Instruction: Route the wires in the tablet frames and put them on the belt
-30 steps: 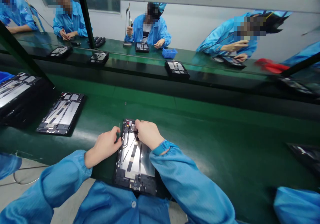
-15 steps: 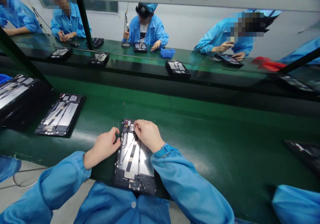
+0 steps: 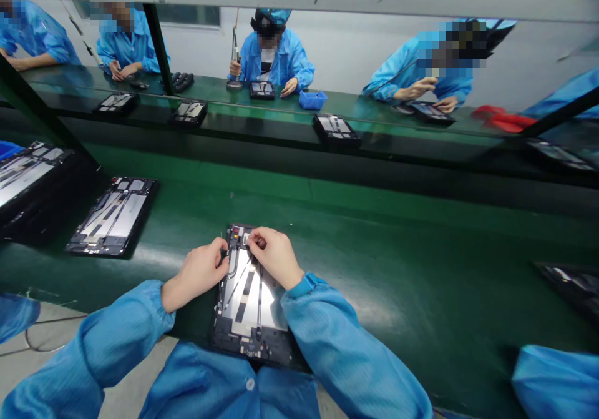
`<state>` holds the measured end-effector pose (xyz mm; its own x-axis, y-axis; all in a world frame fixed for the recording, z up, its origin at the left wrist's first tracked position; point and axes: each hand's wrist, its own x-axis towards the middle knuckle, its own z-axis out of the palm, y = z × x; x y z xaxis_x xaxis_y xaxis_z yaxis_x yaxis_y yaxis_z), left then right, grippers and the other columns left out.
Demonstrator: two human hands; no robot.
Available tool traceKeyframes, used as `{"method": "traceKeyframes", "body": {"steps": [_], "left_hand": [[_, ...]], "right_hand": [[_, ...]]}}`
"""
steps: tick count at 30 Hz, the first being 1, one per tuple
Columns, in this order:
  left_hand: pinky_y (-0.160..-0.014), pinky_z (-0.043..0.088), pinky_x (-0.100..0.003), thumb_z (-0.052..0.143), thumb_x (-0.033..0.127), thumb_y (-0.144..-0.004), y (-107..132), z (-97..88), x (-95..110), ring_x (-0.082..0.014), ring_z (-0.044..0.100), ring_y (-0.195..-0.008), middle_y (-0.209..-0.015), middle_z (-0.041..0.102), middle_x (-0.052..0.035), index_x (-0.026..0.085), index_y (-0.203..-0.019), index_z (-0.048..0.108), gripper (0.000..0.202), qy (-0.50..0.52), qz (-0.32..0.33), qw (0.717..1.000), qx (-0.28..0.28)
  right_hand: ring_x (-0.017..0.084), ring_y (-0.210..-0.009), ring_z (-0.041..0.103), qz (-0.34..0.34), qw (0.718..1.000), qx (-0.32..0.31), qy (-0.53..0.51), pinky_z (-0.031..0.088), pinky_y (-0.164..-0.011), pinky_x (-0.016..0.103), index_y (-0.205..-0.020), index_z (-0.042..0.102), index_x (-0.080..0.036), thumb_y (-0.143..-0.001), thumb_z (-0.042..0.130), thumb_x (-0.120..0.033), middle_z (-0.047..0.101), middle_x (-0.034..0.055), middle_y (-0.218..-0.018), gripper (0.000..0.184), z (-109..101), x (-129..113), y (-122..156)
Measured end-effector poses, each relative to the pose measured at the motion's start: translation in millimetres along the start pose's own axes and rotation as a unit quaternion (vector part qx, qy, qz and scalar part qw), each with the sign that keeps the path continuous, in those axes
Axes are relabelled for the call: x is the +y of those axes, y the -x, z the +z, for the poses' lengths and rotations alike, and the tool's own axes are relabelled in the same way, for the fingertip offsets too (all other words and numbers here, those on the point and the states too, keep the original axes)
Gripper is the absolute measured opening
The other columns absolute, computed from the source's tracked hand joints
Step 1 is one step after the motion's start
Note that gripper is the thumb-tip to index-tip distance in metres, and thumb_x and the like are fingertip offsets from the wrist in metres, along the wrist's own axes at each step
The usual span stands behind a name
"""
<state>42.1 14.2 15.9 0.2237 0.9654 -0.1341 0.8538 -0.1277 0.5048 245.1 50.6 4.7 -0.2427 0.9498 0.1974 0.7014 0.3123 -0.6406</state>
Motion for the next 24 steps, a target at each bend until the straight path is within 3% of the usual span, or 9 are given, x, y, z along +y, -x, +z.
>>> {"method": "traceKeyframes", "body": {"steps": [5, 12, 20, 24], "left_hand": [[-0.057, 0.031, -0.025, 0.050, 0.024, -0.085, -5.3, -6.4, 10.9, -0.0160, 0.059, -0.064, -0.070, 0.062, 0.0023, 0.025, -0.103, 0.059, 0.020, -0.026, 0.015, 0.999, -0.016], [-0.060, 0.035, -0.025, 0.048, 0.023, -0.085, -10.9, -8.0, 22.2, -0.0170, 0.062, -0.070, -0.077, 0.066, -0.0004, 0.023, -0.106, 0.060, 0.024, -0.047, 0.026, 0.998, -0.018], [-0.058, 0.033, -0.025, 0.052, 0.021, -0.083, -13.9, -4.5, 6.1, -0.0147, 0.057, -0.062, -0.067, 0.059, 0.0034, 0.023, -0.099, 0.060, 0.018, 0.003, 0.009, 1.000, 0.021], [-0.061, 0.037, -0.024, 0.052, 0.016, -0.081, -23.7, -1.7, -4.7, -0.0131, 0.056, -0.063, -0.068, 0.060, 0.0028, 0.020, -0.090, 0.060, 0.013, 0.084, 0.006, 0.996, 0.018]], "right_hand": [[0.015, -0.080, 0.062, 0.023, 0.999, 0.023, 0.003, 0.043, -0.074, 0.023, -0.087, 0.066, -0.020, -0.079, 0.060, -0.012, 0.069, -0.0009, -0.082, 0.013, -0.8, -0.8, 4.2], [0.016, -0.083, 0.061, 0.005, 0.996, -0.003, 0.088, 0.042, -0.077, 0.024, -0.091, 0.066, -0.021, -0.079, 0.056, -0.009, 0.068, -0.0003, -0.082, 0.020, 6.4, -4.7, 1.3], [0.016, -0.080, 0.061, -0.011, 0.991, -0.060, 0.121, 0.040, -0.072, 0.024, -0.091, 0.065, -0.023, -0.077, 0.057, -0.009, 0.067, -0.0011, -0.080, 0.021, -4.0, -15.3, 13.9], [0.015, -0.079, 0.062, 0.001, 0.993, -0.073, 0.092, 0.041, -0.071, 0.023, -0.090, 0.064, -0.022, -0.078, 0.056, -0.009, 0.067, -0.0016, -0.080, 0.020, -4.9, -14.0, 22.1]]}}
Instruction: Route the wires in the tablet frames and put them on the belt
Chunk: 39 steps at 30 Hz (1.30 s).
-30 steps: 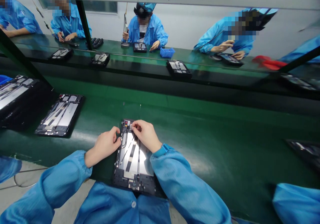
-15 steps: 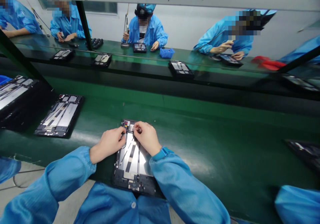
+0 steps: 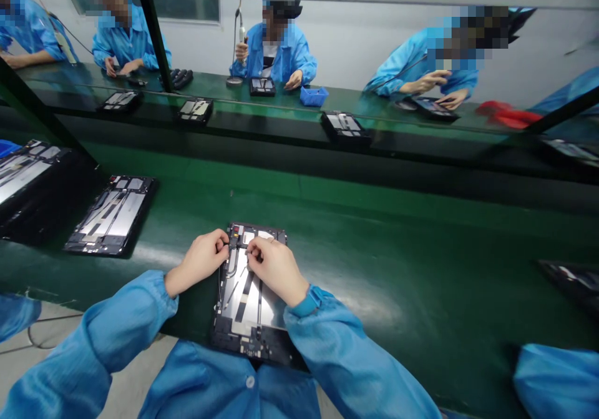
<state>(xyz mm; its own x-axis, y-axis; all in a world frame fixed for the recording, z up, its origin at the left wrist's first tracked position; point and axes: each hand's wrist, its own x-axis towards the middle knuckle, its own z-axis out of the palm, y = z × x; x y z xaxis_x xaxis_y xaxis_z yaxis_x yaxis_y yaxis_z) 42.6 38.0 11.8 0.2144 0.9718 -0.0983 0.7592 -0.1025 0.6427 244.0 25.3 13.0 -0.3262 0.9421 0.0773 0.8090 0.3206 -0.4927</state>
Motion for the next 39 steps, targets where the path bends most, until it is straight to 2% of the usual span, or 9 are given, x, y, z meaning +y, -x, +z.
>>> {"method": "traceKeyframes", "body": {"steps": [4, 8, 14, 20, 27, 39], "left_hand": [[-0.060, 0.039, -0.023, 0.052, 0.018, -0.080, -6.8, 2.2, -5.8, -0.0125, 0.056, -0.065, -0.071, 0.061, 0.0018, 0.019, -0.084, 0.059, 0.008, 0.082, 0.007, 0.996, -0.020], [-0.059, 0.039, -0.023, 0.050, 0.019, -0.080, -7.0, 4.0, -4.7, -0.0123, 0.055, -0.063, -0.070, 0.060, 0.0019, 0.019, -0.085, 0.059, 0.010, 0.089, 0.017, 0.996, -0.022], [-0.061, 0.039, -0.023, 0.051, 0.022, -0.081, -7.1, 5.2, -6.3, -0.0125, 0.055, -0.065, -0.074, 0.061, 0.0014, 0.019, -0.086, 0.059, 0.010, 0.098, 0.024, 0.994, -0.028], [-0.062, 0.041, -0.023, 0.055, 0.027, -0.082, -13.7, 1.2, -17.1, -0.0131, 0.055, -0.069, -0.077, 0.061, -0.0002, 0.018, -0.090, 0.061, 0.015, 0.175, 0.010, 0.980, -0.094], [-0.065, 0.043, -0.024, 0.063, 0.029, -0.078, -23.8, -2.2, -28.1, -0.0143, 0.057, -0.071, -0.077, 0.060, -0.0001, 0.018, -0.091, 0.062, 0.017, 0.190, 0.006, 0.971, -0.144], [-0.061, 0.039, -0.023, 0.059, 0.023, -0.078, -19.9, 0.7, -18.4, -0.0126, 0.052, -0.067, -0.075, 0.057, 0.0014, 0.017, -0.086, 0.059, 0.010, 0.187, -0.003, 0.976, -0.114]], "right_hand": [[0.015, -0.080, 0.062, 0.007, 0.999, 0.033, -0.034, 0.042, -0.074, 0.023, -0.089, 0.064, -0.021, -0.077, 0.056, -0.008, 0.067, -0.0013, -0.081, 0.019, 2.6, 3.9, 0.8], [0.016, -0.081, 0.062, 0.012, 0.996, 0.076, -0.043, 0.042, -0.075, 0.024, -0.087, 0.064, -0.020, -0.080, 0.055, -0.009, 0.067, 0.0003, -0.081, 0.016, 3.0, 6.4, -6.4], [0.016, -0.078, 0.061, 0.007, 0.999, 0.045, -0.019, 0.041, -0.071, 0.024, -0.088, 0.065, -0.021, -0.075, 0.056, -0.007, 0.066, -0.0008, -0.079, 0.021, 2.6, 3.0, -11.9], [0.015, -0.078, 0.061, -0.009, 0.998, 0.034, -0.058, 0.043, -0.073, 0.024, -0.087, 0.064, -0.021, -0.075, 0.056, -0.006, 0.066, -0.0012, -0.079, 0.021, 2.4, 5.4, 2.0], [0.016, -0.075, 0.061, -0.065, 0.988, 0.062, -0.126, 0.045, -0.070, 0.025, -0.083, 0.063, -0.020, -0.077, 0.059, -0.002, 0.065, 0.0009, -0.078, 0.020, 12.9, 18.1, 9.2], [0.017, -0.076, 0.060, -0.079, 0.983, 0.080, -0.143, 0.045, -0.069, 0.027, -0.083, 0.062, -0.020, -0.077, 0.060, -0.001, 0.065, 0.0011, -0.079, 0.020, 18.4, 19.6, 9.5]]}}
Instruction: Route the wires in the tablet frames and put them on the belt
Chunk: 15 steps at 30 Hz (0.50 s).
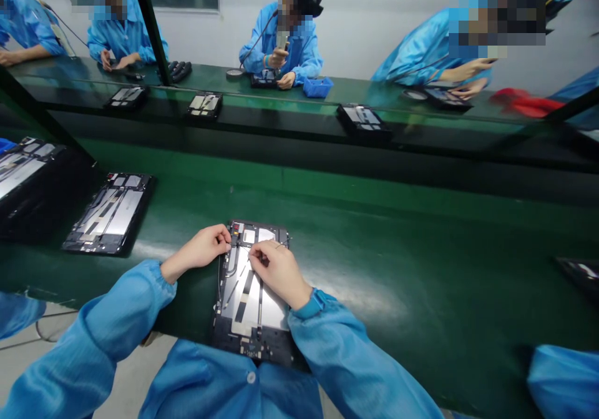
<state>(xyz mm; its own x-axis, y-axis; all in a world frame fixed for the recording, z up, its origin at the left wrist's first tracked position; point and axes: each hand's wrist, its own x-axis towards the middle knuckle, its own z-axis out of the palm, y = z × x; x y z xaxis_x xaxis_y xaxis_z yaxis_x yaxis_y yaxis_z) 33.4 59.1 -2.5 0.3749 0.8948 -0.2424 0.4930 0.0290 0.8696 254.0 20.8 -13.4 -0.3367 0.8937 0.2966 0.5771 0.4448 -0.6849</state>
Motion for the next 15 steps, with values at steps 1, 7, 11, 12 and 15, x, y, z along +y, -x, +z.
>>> {"method": "traceKeyframes", "body": {"steps": [1, 7, 11, 12, 15], "left_hand": [[-0.062, 0.039, -0.023, 0.058, 0.022, -0.078, 0.3, 0.4, 0.5, -0.0127, 0.052, -0.068, -0.076, 0.058, 0.0012, 0.017, -0.086, 0.059, 0.009, -0.003, 0.003, 1.000, 0.002], [-0.063, 0.040, -0.023, 0.056, 0.020, -0.077, -0.7, -0.2, 0.9, -0.0129, 0.054, -0.069, -0.077, 0.059, 0.0010, 0.017, -0.084, 0.058, 0.008, -0.005, 0.001, 1.000, 0.010], [-0.061, 0.039, -0.022, 0.057, 0.019, -0.075, -2.9, -1.3, 0.8, -0.0123, 0.053, -0.067, -0.074, 0.058, 0.0016, 0.017, -0.082, 0.058, 0.007, -0.002, -0.006, 1.000, 0.009], [-0.061, 0.039, -0.022, 0.058, 0.020, -0.074, -3.4, -1.4, 1.2, -0.0121, 0.052, -0.066, -0.073, 0.057, 0.0018, 0.017, -0.081, 0.058, 0.007, -0.003, -0.008, 1.000, 0.008], [-0.059, 0.037, -0.022, 0.059, 0.018, -0.072, -6.0, -0.8, 3.4, -0.0115, 0.051, -0.064, -0.071, 0.056, 0.0024, 0.017, -0.080, 0.059, 0.008, -0.013, -0.021, 1.000, 0.014]], "right_hand": [[0.017, -0.076, 0.060, 0.000, 1.000, 0.000, 0.000, 0.045, -0.070, 0.027, -0.083, 0.062, -0.020, -0.077, 0.060, -0.001, 0.065, 0.0011, -0.079, 0.020, 0.0, -0.1, -0.3], [0.017, -0.075, 0.060, 0.000, 1.000, -0.002, 0.015, 0.045, -0.070, 0.027, -0.082, 0.063, -0.020, -0.077, 0.062, -0.002, 0.066, 0.0007, -0.079, 0.019, 2.1, -1.3, -2.7], [0.017, -0.075, 0.060, 0.001, 1.000, -0.003, 0.015, 0.045, -0.070, 0.027, -0.082, 0.062, -0.020, -0.077, 0.061, -0.002, 0.066, 0.0006, -0.079, 0.019, 1.5, -2.8, -2.4], [0.017, -0.075, 0.060, 0.001, 1.000, -0.001, 0.014, 0.045, -0.070, 0.027, -0.082, 0.062, -0.020, -0.077, 0.061, -0.002, 0.066, 0.0006, -0.079, 0.019, 0.9, -3.2, -1.9], [0.017, -0.076, 0.060, -0.004, 1.000, 0.003, 0.015, 0.045, -0.070, 0.028, -0.082, 0.062, -0.020, -0.077, 0.060, -0.002, 0.065, 0.0008, -0.079, 0.019, -1.1, -3.9, 0.4]]}}
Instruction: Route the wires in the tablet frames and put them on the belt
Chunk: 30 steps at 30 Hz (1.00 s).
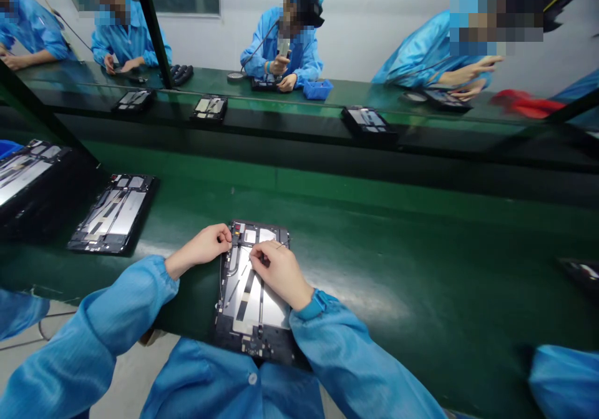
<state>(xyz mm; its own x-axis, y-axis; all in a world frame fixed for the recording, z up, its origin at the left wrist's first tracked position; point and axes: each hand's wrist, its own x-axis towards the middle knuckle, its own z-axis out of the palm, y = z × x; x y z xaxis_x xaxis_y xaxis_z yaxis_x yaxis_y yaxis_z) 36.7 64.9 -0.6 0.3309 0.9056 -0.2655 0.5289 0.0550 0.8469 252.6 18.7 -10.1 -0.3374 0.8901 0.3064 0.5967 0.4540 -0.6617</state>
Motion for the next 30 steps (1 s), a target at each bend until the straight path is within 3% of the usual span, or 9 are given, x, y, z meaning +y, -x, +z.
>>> {"method": "traceKeyframes", "body": {"steps": [5, 9, 11, 18, 21, 26, 30], "left_hand": [[-0.053, 0.031, -0.022, 0.059, 0.012, -0.067, -8.0, -0.6, 7.2, -0.0099, 0.045, -0.055, -0.059, 0.049, 0.0056, 0.017, -0.070, 0.055, 0.007, -0.015, -0.056, 0.998, -0.010], [-0.055, 0.034, -0.022, 0.062, 0.014, -0.068, -8.3, -8.3, 18.6, -0.0118, 0.052, -0.059, -0.062, 0.057, 0.0036, 0.017, -0.070, 0.059, 0.004, -0.088, -0.036, 0.995, -0.022], [-0.059, 0.036, -0.023, 0.062, 0.017, -0.071, -6.1, -12.8, 26.2, -0.0134, 0.057, -0.064, -0.067, 0.063, 0.0018, 0.018, -0.071, 0.063, 0.001, -0.152, -0.005, 0.988, -0.023], [-0.064, 0.036, -0.027, 0.055, 0.017, -0.080, -12.1, -17.7, 42.4, -0.0200, 0.062, -0.072, -0.075, 0.070, -0.0032, 0.022, -0.071, 0.069, 0.017, -0.337, 0.091, 0.936, -0.054], [-0.064, 0.038, -0.028, 0.058, 0.013, -0.076, -20.4, -17.9, 45.0, -0.0209, 0.062, -0.069, -0.071, 0.069, -0.0041, 0.021, -0.067, 0.068, 0.017, -0.351, 0.118, 0.925, -0.083], [-0.065, 0.041, -0.028, 0.062, 0.006, -0.069, -28.4, -17.6, 52.3, -0.0194, 0.060, -0.062, -0.062, 0.064, -0.0039, 0.020, -0.055, 0.064, 0.020, -0.315, 0.134, 0.935, -0.095], [-0.065, 0.041, -0.028, 0.063, 0.006, -0.068, -31.1, -18.0, 57.3, -0.0192, 0.060, -0.063, -0.061, 0.065, -0.0038, 0.020, -0.055, 0.066, 0.020, -0.331, 0.142, 0.926, -0.118]], "right_hand": [[0.019, -0.078, 0.059, -0.012, 0.999, 0.044, 0.004, 0.044, -0.074, 0.030, -0.083, 0.062, -0.020, -0.081, 0.059, -0.007, 0.065, 0.0013, -0.078, 0.014, -1.3, 1.5, 3.1], [0.018, -0.075, 0.058, 0.013, 0.994, 0.109, -0.005, 0.044, -0.073, 0.030, -0.082, 0.061, -0.020, -0.081, 0.057, -0.008, 0.065, 0.0014, -0.078, 0.013, -2.7, 4.7, 4.6], [0.018, -0.073, 0.058, 0.013, 0.994, 0.105, -0.007, 0.044, -0.071, 0.030, -0.082, 0.062, -0.020, -0.080, 0.057, -0.008, 0.065, 0.0010, -0.077, 0.013, -3.3, 6.5, 6.7], [0.018, -0.075, 0.058, -0.026, 0.997, 0.070, 0.011, 0.042, -0.072, 0.031, -0.084, 0.062, -0.020, -0.075, 0.057, -0.005, 0.063, 0.0001, -0.073, 0.017, -1.6, 12.0, 15.1], [0.018, -0.074, 0.058, -0.025, 0.997, 0.067, 0.002, 0.042, -0.072, 0.031, -0.083, 0.061, -0.020, -0.075, 0.056, -0.005, 0.062, 0.0003, -0.072, 0.019, -1.6, 14.3, 15.2], [0.018, -0.073, 0.058, -0.006, 0.997, 0.071, -0.027, 0.045, -0.073, 0.031, -0.085, 0.062, -0.021, -0.076, 0.054, -0.006, 0.061, 0.0008, -0.073, 0.019, -3.0, 17.6, 15.6], [0.018, -0.074, 0.058, -0.003, 0.997, 0.070, -0.037, 0.045, -0.074, 0.031, -0.087, 0.062, -0.021, -0.076, 0.054, -0.006, 0.060, 0.0006, -0.073, 0.020, -3.8, 17.7, 16.4]]}}
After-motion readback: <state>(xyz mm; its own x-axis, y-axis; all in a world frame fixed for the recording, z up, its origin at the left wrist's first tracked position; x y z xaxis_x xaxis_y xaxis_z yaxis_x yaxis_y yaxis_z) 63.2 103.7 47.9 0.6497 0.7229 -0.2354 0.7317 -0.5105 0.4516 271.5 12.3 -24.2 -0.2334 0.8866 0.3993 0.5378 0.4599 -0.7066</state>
